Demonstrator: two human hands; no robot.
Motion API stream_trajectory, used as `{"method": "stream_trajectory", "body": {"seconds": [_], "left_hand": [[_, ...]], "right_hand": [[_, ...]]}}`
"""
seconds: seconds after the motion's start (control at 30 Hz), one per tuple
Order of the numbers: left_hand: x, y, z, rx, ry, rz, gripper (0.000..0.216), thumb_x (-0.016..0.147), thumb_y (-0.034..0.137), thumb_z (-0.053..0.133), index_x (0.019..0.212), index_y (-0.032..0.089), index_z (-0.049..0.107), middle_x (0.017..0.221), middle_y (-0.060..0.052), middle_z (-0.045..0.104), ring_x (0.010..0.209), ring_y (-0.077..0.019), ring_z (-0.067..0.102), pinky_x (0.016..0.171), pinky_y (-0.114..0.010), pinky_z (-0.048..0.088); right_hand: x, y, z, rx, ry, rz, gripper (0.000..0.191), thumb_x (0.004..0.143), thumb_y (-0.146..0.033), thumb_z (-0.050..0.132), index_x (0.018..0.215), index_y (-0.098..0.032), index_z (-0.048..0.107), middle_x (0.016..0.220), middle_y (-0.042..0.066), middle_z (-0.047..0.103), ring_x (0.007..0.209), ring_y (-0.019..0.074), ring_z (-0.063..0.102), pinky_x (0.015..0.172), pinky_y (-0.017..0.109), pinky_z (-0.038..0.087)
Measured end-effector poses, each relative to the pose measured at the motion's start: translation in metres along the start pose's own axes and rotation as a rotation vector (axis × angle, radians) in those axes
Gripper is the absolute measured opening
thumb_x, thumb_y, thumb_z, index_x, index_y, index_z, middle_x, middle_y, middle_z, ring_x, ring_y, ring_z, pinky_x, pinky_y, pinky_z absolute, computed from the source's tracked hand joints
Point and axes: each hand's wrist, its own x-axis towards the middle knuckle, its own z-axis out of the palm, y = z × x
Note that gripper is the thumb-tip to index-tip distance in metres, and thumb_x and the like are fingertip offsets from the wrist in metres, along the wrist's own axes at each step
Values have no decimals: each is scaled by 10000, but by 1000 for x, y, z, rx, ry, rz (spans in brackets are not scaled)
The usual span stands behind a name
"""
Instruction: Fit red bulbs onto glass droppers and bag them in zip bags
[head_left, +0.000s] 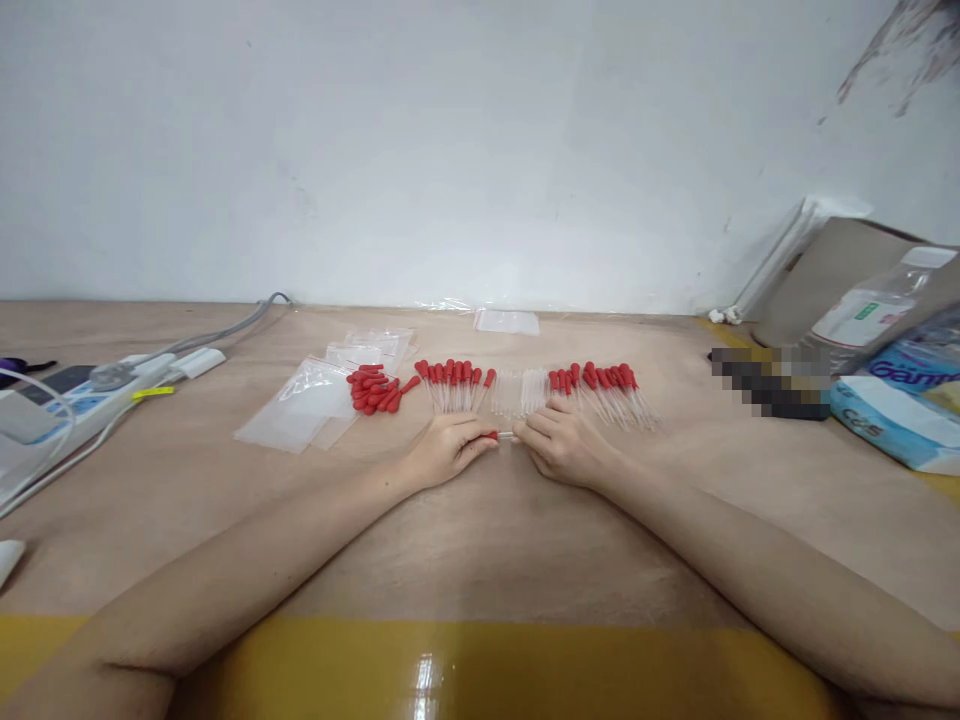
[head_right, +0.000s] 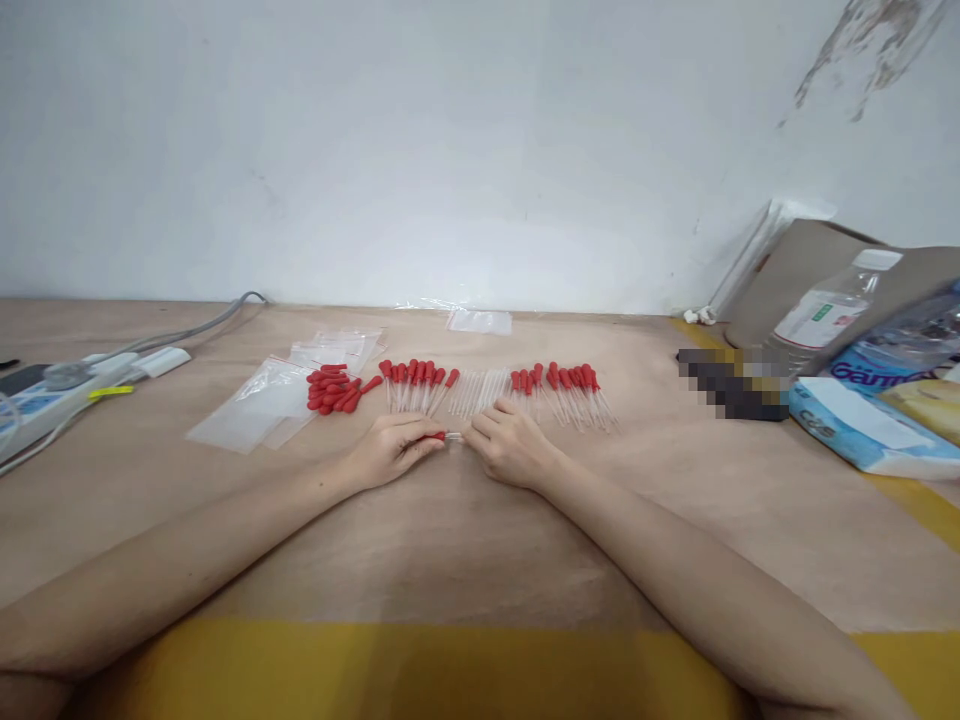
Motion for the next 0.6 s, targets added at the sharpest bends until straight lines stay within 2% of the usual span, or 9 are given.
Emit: {"method": "stream_trajectory", "body": {"seconds": [0.1,0.27,0.37,0.47,0.53,0.6], "left_hand": [[1,-3,3,83,10,93,177,868,233,453,913,129,589,786,-55,616,713,-134,579,640,-230,472],[3,-4,3,210,3,215,176,873,229,438,930,135,575,834,-62,615,758,-148,576,682,-257,475],[4,-5,1,278,-8,277,193,880,234,425,900,136,590,799,-60,621,743,-149,573,676,-262,467],[3,-8,-2,244,60,238,187,876,251,446,931,150,594,819,-53,642,745,-142,576,683,-270,445],[3,-10,-3,212,108,153,187,863,289,481,946,171,599,812,-37,653,739,-140,575,705,-288,421],[2,-12,-5,193,104,79,190,848,325,506,922,187,613,776,-21,656,725,-139,571,726,-304,393]], "right_hand": [[3,-3,-3,55,-45,63,322,888,-191,332,688,-135,578,584,29,537,535,112,363,620,301,214],[8,-9,-9,221,-183,172,241,880,-209,369,867,-139,599,680,35,629,554,113,439,650,299,222],[10,-13,-9,310,-254,222,259,893,-210,348,853,-148,596,712,36,644,579,114,479,667,290,239],[8,-11,-8,302,-186,230,270,905,-244,353,877,-154,606,718,37,649,615,117,506,681,286,252],[5,-7,-7,227,-98,220,265,900,-268,381,864,-157,619,699,39,646,635,124,510,695,292,256],[0,-3,-7,143,-23,205,256,888,-269,412,806,-157,627,662,37,630,647,131,502,705,298,260]]}}
